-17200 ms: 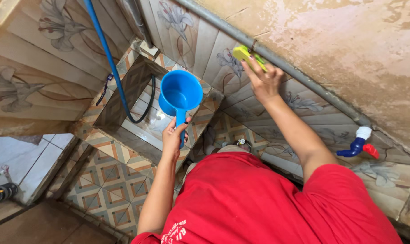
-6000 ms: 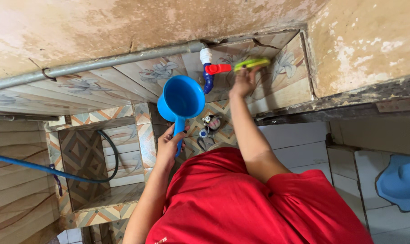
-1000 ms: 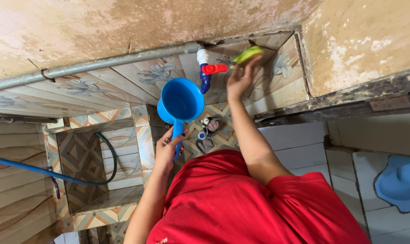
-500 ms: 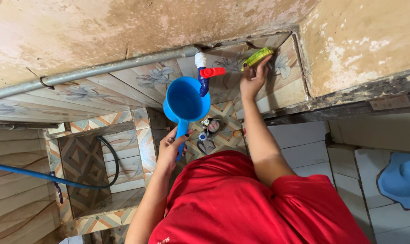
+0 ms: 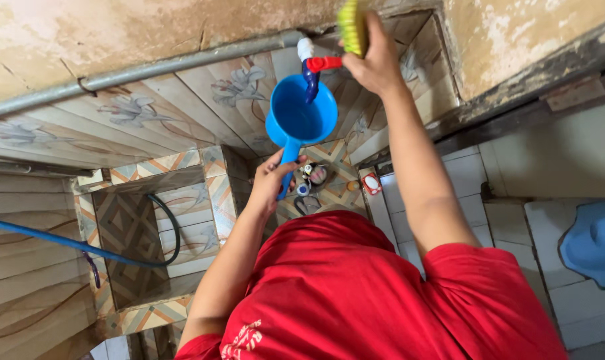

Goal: The person scrubs the upper tiled wall and a pipe with a yellow sponge, then uses a blue scoop to pour water from a tap onto the wall. They continue scrubbing the wall and grout lines with a brush, repeatedly rinsing the brush and wall with water from the scoop.

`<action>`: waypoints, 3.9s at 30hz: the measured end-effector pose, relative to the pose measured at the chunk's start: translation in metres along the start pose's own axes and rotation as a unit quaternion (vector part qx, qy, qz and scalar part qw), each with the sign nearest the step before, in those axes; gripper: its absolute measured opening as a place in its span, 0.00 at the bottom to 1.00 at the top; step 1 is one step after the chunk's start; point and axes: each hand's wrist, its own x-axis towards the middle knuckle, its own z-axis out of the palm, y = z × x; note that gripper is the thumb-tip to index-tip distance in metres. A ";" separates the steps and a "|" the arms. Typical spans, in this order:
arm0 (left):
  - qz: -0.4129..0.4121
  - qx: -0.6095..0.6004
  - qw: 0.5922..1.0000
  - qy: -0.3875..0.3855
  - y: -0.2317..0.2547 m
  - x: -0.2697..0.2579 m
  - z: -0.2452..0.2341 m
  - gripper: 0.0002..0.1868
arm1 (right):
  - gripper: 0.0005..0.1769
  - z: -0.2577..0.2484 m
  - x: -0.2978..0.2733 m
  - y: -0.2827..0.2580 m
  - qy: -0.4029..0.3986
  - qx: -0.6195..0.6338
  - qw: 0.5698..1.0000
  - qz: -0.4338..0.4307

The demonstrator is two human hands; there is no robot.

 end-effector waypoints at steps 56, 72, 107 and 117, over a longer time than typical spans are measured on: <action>-0.048 -0.072 0.996 -0.034 0.005 -0.034 -0.003 0.25 | 0.19 0.065 -0.117 0.226 0.139 0.409 0.821 0.374; -0.042 -0.114 0.993 0.009 0.003 -0.036 -0.003 0.30 | 0.33 0.119 -0.079 0.163 0.225 -0.201 0.953 -0.034; -0.003 0.003 0.998 0.065 -0.003 -0.005 0.009 0.25 | 0.21 0.080 -0.109 0.191 0.172 0.447 0.824 0.302; 0.160 0.265 0.931 0.195 -0.021 0.004 0.021 0.22 | 0.23 0.184 -0.127 0.178 0.029 0.684 0.492 0.538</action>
